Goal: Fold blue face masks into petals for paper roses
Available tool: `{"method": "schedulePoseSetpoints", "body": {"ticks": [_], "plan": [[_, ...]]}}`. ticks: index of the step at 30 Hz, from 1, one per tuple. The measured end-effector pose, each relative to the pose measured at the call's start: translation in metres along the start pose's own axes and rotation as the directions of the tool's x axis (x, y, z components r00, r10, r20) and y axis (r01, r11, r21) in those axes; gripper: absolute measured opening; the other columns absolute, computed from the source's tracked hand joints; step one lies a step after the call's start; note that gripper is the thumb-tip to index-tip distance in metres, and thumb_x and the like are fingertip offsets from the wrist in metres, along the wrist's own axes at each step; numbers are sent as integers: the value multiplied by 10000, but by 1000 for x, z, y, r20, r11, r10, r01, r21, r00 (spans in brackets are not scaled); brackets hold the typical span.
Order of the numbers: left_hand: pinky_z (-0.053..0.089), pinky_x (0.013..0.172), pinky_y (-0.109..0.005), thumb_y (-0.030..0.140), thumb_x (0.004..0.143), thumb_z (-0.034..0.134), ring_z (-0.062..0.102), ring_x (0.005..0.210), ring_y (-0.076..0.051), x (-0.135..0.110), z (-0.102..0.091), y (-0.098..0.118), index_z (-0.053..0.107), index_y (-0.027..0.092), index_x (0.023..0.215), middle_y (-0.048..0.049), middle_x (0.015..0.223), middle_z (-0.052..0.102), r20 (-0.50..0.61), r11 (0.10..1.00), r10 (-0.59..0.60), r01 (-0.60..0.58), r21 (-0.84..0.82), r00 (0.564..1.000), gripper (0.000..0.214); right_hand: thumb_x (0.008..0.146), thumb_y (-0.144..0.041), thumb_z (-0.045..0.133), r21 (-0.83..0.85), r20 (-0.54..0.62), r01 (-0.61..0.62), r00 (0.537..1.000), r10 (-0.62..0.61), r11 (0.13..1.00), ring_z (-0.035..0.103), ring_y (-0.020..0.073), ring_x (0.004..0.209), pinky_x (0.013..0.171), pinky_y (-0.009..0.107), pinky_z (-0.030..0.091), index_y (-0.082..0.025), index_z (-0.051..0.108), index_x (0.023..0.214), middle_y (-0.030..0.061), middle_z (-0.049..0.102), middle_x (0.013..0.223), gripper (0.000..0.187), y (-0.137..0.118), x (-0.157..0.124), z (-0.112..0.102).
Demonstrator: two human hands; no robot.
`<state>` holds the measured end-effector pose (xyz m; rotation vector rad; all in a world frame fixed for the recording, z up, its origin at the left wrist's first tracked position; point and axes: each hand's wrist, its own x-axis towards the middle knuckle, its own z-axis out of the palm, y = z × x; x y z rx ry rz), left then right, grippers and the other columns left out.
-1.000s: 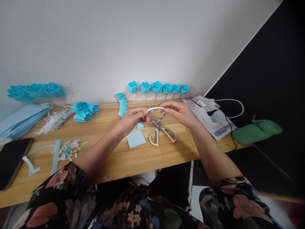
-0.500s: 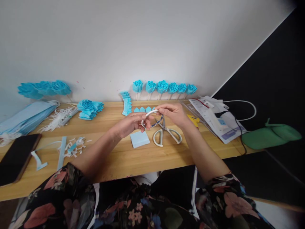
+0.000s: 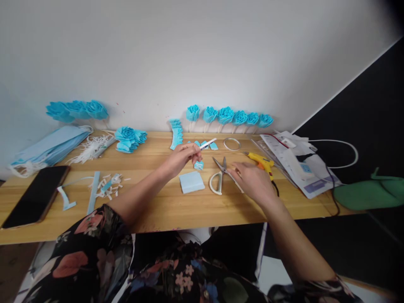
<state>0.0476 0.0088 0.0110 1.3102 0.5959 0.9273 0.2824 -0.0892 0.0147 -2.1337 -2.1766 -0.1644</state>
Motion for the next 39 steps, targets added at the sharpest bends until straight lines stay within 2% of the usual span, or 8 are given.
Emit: {"method": "schedulePoseSetpoints", "body": {"ticks": [4,12,19,21,25,27,33,39], "plan": [[508,885,-346,276,748,548,559,691,-162,-1,1,-1,494,209,496,6,535,441,-1,995,97,-97,8,995,267,980,-452,493,-125,141,-1,990,19,992,704,324,899,674,372,466,-198,634,1285,160,747,1008,421,-10,-21,16],[504,975,-391,332,837,555,542,680,-167,-7,6,2,443,217,452,3,510,395,20,994,112,-112,11,993,417,899,-597,568,-111,88,-50,994,60,993,669,360,995,708,379,479,-176,577,1349,202,721,1066,616,-31,-16,27],[507,994,-397,598,896,584,562,614,-152,-15,-2,4,449,205,496,38,444,363,10,982,8,-6,-191,1000,576,854,-331,604,191,200,-95,978,56,977,689,296,958,795,382,493,-187,616,1285,140,716,1109,455,2,-3,14],[501,1000,-385,631,920,531,574,618,-153,-16,-4,3,471,202,498,34,429,370,30,976,-18,24,-217,999,605,800,-390,673,504,187,-186,977,103,844,688,253,899,794,371,515,-206,599,1308,94,715,1048,545,17,0,10],[495,999,-380,692,919,471,597,654,-165,-15,-5,0,488,201,494,26,414,370,80,971,-39,57,-231,996,649,785,-564,712,975,194,-192,981,-2,111,679,228,859,775,390,561,-259,594,1287,60,676,992,599,21,-8,5],[494,994,-383,718,905,460,598,662,-167,-14,-5,-2,488,200,493,26,409,367,106,971,-38,61,-229,994,663,812,-631,673,979,164,-178,977,-136,-100,670,229,845,764,394,561,-275,632,1229,52,663,923,549,10,-17,2],[503,922,-351,761,884,443,604,668,-165,-13,-7,-9,569,186,561,29,413,384,144,973,-16,48,-224,989,671,874,-670,569,976,113,-183,885,-451,-115,596,199,755,679,358,501,-232,636,1255,77,632,890,585,-25,-26,-8],[482,718,-298,760,898,415,617,662,-172,-12,-10,-18,630,183,636,23,421,398,116,990,-20,36,-136,993,669,903,-646,551,951,160,-278,821,-549,-137,564,166,699,691,357,523,-204,613,1299,70,614,871,597,-33,-17,-5]]}}
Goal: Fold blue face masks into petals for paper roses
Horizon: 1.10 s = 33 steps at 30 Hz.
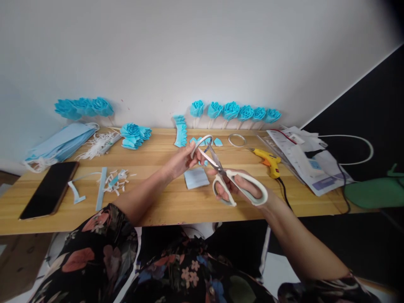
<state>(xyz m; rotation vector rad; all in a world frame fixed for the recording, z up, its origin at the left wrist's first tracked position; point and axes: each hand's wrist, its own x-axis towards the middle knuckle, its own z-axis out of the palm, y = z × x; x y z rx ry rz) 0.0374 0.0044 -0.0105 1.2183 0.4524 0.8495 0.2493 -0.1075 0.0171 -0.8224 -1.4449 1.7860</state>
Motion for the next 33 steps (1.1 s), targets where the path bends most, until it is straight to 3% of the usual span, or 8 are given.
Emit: {"method": "schedulePoseSetpoints", "body": {"ticks": [3,8,12,16,21,26,30,33], "plan": [[432,607,-282,763,898,409,550,577,-142,0,-1,-4,654,173,678,9,474,464,11,997,27,-27,77,1000,676,891,-652,570,82,8,26,1000,-27,996,541,138,649,731,379,556,-162,616,1278,40,600,822,627,4,7,0],[342,529,-267,766,861,482,399,468,-101,-2,-4,-10,679,160,715,27,464,455,44,975,74,-82,207,996,654,887,-661,575,188,21,35,999,-40,982,531,113,598,653,304,554,-159,637,1233,9,584,750,613,8,17,1],[379,604,-277,744,848,534,450,520,-114,-2,-7,-14,613,174,607,27,471,465,72,949,124,-139,283,990,624,847,-696,604,275,26,14,999,-23,961,486,99,542,515,241,481,-162,653,1182,-8,566,702,633,10,21,2],[429,724,-288,682,897,524,586,715,-159,-4,-7,-15,508,185,511,-11,546,526,99,933,170,-193,304,980,630,832,-662,654,348,-5,-2,1000,3,937,404,68,470,417,202,364,-173,659,1145,-33,540,666,580,13,21,2],[456,810,-302,569,924,576,606,787,-158,-7,-5,-7,636,167,648,-45,727,648,164,944,158,-198,265,974,492,804,-643,699,410,-2,-9,1000,11,912,341,50,452,385,186,308,-168,655,1118,-50,505,653,570,15,19,0],[464,847,-315,529,936,578,627,860,-174,-8,-1,3,731,162,874,-69,873,693,206,945,72,-133,300,976,402,813,-642,691,392,-32,12,999,1,920,323,42,437,370,182,281,-166,655,1103,-52,502,648,558,18,17,-2],[449,777,-294,520,904,627,592,781,-157,-7,1,4,727,158,873,-41,787,646,143,947,67,-108,302,987,377,814,-636,693,335,-53,37,998,-21,942,316,40,429,367,175,285,-169,656,1142,-60,487,633,571,25,17,1],[399,667,-266,521,878,652,526,675,-128,-5,-1,-2,726,158,972,-11,722,598,62,970,61,-74,233,996,383,822,-606,704,200,-17,24,1000,-21,979,376,45,455,390,173,300,-155,652,1194,-38,516,669,587,29,15,8]]}}
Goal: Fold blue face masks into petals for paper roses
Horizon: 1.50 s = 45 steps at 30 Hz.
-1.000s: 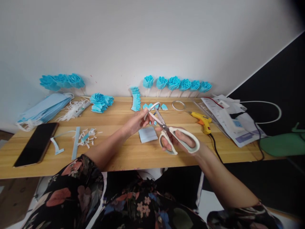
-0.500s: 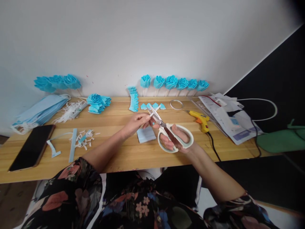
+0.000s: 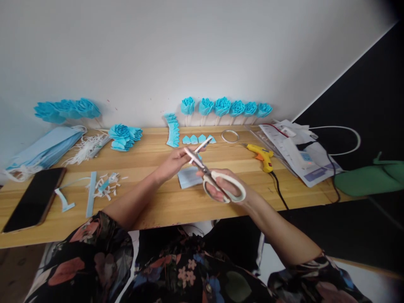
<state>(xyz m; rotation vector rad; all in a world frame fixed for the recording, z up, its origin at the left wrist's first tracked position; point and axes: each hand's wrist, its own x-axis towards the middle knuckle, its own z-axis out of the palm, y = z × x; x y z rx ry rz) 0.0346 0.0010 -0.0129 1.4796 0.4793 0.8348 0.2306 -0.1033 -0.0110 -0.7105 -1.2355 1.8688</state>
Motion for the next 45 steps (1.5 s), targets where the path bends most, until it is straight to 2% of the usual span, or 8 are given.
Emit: {"method": "schedulePoseSetpoints", "body": {"ticks": [5,11,15,18,23,31,39,45], "plan": [[362,606,-252,424,883,627,471,607,-113,2,-1,-6,703,139,854,3,644,547,-109,997,-46,38,-73,993,296,860,-621,650,-158,67,52,997,-42,986,473,73,580,684,289,544,-166,614,1277,-20,531,763,618,3,-4,4],[421,619,-263,362,865,589,430,539,-112,4,1,1,579,160,605,28,512,408,-193,989,-60,31,-147,979,329,885,-696,542,-167,139,138,984,-115,976,504,131,733,899,416,523,-184,532,1344,17,533,861,688,1,-14,-14],[496,731,-313,530,924,529,499,557,-139,4,2,3,572,176,579,38,465,339,-123,981,-101,79,-175,987,495,918,-673,500,-160,115,91,991,-73,983,512,141,708,764,366,553,-171,550,1313,21,526,825,641,0,-19,-17],[481,683,-295,633,920,507,519,560,-138,4,2,2,604,170,600,28,473,379,-84,981,-118,103,-164,989,571,905,-683,510,-147,79,73,995,-62,986,524,141,668,604,291,530,-161,576,1290,28,537,805,653,-2,-18,-17],[423,587,-280,705,892,504,468,521,-120,3,2,-4,611,171,608,27,484,393,-73,983,-113,101,-150,991,614,901,-670,533,-111,81,64,995,-55,992,526,126,598,499,246,484,-156,595,1282,14,544,758,643,-2,-13,-17],[395,593,-294,744,864,503,471,559,-134,2,1,-11,615,182,629,5,507,452,-19,988,-73,69,-136,997,620,909,-658,534,-83,106,61,993,-52,995,536,117,576,474,228,456,-147,596,1294,20,566,768,643,1,-9,-17],[405,627,-299,773,811,547,503,605,-135,3,1,-14,593,162,654,-24,617,550,-68,985,-57,45,-165,996,632,917,-659,518,-66,101,81,992,-74,995,521,108,541,470,235,451,-150,597,1289,10,565,752,636,5,-3,-18],[409,701,-314,753,812,568,491,648,-149,2,1,-12,594,167,651,-11,604,513,-11,988,-21,19,-154,1000,608,909,-679,517,-38,75,70,995,-67,997,511,95,516,454,221,419,-154,607,1271,-1,568,734,644,3,0,-18]]}}
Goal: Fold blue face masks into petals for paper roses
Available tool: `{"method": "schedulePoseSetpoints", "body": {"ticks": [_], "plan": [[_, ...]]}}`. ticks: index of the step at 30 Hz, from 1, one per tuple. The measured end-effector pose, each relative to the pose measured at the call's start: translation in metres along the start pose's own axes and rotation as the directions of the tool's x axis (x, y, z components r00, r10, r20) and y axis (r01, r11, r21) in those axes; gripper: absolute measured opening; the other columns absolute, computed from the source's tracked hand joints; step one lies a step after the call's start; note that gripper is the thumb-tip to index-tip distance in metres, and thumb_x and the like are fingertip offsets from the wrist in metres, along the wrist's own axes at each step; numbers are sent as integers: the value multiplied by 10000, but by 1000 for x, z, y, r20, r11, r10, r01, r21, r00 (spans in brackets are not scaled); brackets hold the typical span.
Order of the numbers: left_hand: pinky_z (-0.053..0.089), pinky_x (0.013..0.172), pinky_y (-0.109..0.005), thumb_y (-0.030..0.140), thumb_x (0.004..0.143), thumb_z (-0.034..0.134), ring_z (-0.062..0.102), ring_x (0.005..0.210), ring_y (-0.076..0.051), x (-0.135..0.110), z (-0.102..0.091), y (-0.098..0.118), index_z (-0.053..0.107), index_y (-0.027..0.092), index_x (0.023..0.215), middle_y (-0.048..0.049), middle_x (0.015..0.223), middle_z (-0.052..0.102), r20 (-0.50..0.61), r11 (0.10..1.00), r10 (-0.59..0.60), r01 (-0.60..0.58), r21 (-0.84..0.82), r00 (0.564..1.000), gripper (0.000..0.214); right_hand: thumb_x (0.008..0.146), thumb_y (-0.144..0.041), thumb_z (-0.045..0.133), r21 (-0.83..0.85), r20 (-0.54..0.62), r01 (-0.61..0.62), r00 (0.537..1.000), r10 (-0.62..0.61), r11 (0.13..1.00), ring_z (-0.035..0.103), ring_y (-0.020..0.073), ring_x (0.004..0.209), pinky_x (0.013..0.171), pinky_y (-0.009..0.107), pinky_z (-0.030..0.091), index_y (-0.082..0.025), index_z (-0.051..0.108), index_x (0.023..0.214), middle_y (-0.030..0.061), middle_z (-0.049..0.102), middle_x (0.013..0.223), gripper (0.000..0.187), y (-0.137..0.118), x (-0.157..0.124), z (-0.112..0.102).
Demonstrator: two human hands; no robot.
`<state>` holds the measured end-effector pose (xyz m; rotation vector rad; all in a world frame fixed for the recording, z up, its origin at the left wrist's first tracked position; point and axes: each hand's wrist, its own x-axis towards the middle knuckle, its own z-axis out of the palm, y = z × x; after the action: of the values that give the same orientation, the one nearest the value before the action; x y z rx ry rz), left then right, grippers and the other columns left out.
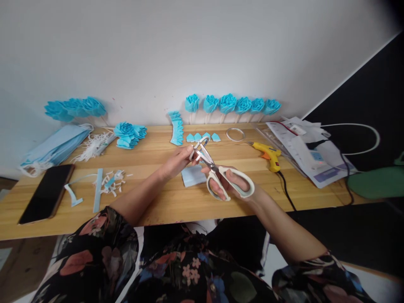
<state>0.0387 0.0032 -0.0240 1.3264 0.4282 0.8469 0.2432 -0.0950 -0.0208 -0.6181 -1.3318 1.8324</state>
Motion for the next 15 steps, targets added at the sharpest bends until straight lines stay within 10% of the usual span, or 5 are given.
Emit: {"method": "schedulePoseSetpoints", "body": {"ticks": [15], "plan": [[339,642,-303,721,819,591,466,619,-138,-2,-2,-4,681,143,709,-21,620,544,49,997,4,-7,76,999,595,864,-663,610,175,-29,-54,998,60,983,408,52,428,368,179,328,-157,643,1171,-45,523,654,593,-2,10,6]]}}
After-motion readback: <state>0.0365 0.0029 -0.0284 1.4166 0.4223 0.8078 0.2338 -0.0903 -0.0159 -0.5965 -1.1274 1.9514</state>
